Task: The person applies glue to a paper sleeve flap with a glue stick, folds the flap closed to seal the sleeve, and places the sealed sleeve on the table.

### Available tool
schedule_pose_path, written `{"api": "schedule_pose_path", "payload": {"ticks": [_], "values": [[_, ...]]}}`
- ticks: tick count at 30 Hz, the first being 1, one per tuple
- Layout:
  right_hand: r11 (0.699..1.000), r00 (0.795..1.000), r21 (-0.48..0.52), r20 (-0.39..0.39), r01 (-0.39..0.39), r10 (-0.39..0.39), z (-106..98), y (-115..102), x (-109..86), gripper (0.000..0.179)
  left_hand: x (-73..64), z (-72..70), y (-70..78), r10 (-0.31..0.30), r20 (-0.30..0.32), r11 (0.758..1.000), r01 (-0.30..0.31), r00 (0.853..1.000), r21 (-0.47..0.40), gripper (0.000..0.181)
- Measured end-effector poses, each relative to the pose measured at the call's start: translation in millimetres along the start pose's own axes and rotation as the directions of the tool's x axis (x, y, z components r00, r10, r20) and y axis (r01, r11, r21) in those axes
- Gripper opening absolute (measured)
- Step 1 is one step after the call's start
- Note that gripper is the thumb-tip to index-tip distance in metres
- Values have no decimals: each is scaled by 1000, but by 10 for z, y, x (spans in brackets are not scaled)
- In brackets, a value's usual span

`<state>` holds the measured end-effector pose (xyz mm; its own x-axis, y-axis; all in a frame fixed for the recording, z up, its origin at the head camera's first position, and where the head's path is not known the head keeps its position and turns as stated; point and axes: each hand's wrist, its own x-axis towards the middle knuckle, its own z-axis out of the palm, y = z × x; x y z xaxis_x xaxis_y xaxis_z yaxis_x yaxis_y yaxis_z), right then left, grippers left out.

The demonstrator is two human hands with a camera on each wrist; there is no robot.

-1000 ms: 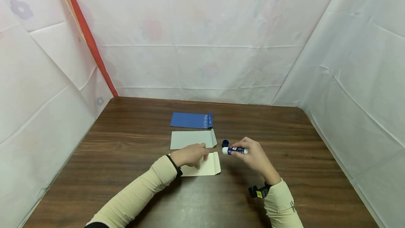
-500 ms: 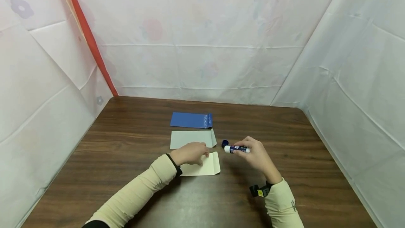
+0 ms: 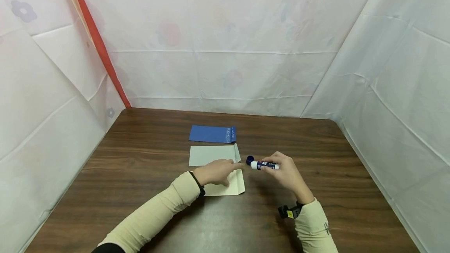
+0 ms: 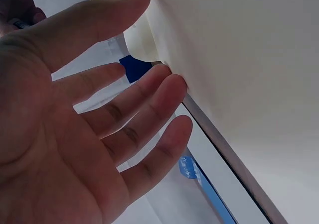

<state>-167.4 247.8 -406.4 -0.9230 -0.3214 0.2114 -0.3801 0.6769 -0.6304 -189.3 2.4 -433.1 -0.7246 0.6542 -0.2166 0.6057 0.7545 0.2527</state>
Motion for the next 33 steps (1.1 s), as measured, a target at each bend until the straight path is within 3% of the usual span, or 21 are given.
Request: {"api": "schedule_pose_path", "payload": {"ticks": [14,22,33], "values": [[1000,1000,-1,-16,-11,11,17,32,-19,20,-17,25,102,15,-2,996,-15,1000,93,74],[1000,1000,-5,-23,-13,13,17,10,-30,19,3,17,154,30,-4,979,-28,1000,204,61],[1000,1000,8,-21,-14,15,23,46,-40,20,-7,48,118,50,-29,987,-45,998,155,55]]}}
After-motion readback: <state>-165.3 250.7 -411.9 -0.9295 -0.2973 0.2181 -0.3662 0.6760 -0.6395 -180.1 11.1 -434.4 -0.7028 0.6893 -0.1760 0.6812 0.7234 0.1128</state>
